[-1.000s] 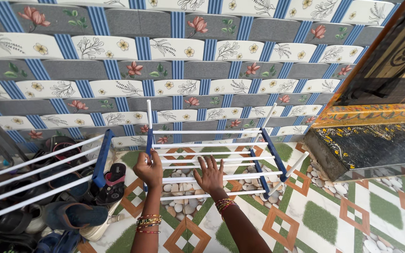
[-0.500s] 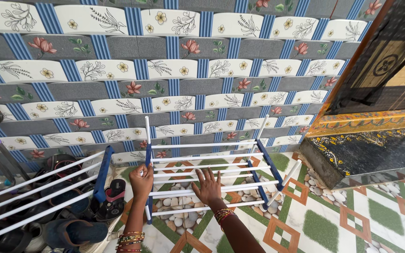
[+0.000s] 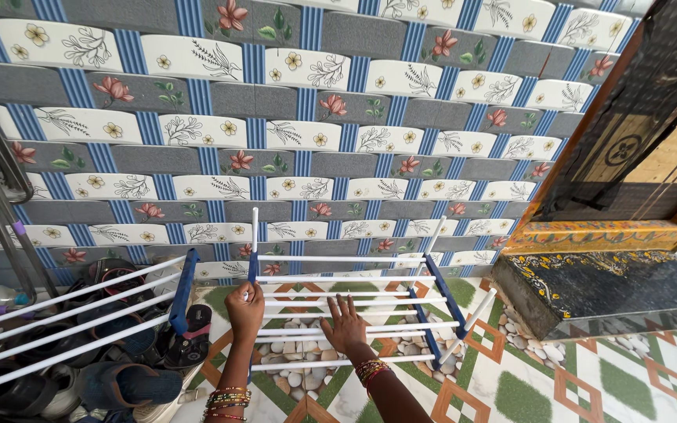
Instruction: The person assembles a plastic shoe rack by hand, inserting white horizontal tubes into blue side support panels.
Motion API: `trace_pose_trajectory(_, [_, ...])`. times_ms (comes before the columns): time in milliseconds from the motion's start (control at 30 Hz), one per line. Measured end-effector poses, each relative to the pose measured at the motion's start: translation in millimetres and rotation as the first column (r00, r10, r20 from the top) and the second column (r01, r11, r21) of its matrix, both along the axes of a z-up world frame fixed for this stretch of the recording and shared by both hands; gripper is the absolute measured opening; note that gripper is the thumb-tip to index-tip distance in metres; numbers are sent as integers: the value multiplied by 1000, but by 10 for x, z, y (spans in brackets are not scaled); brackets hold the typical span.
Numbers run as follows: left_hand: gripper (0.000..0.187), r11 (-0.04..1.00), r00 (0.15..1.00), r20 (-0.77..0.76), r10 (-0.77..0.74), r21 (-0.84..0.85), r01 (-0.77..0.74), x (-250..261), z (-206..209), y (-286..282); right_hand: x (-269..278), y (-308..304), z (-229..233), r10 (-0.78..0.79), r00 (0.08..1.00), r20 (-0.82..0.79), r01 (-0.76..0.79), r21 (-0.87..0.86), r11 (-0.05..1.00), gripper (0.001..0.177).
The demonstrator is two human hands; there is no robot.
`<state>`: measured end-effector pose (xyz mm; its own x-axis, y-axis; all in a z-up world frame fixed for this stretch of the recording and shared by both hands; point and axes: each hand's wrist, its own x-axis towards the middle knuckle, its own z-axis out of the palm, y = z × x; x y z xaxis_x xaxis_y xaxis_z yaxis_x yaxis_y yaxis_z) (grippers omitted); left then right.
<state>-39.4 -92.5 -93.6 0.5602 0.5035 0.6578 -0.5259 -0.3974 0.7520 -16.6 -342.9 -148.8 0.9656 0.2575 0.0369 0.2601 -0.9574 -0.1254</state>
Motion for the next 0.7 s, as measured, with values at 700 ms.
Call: trace_pose_trajectory(700, [35, 938, 939, 20, 343, -59, -341, -524, 122, -201, -442, 151, 67, -15, 1000, -23, 15, -29, 999, 73])
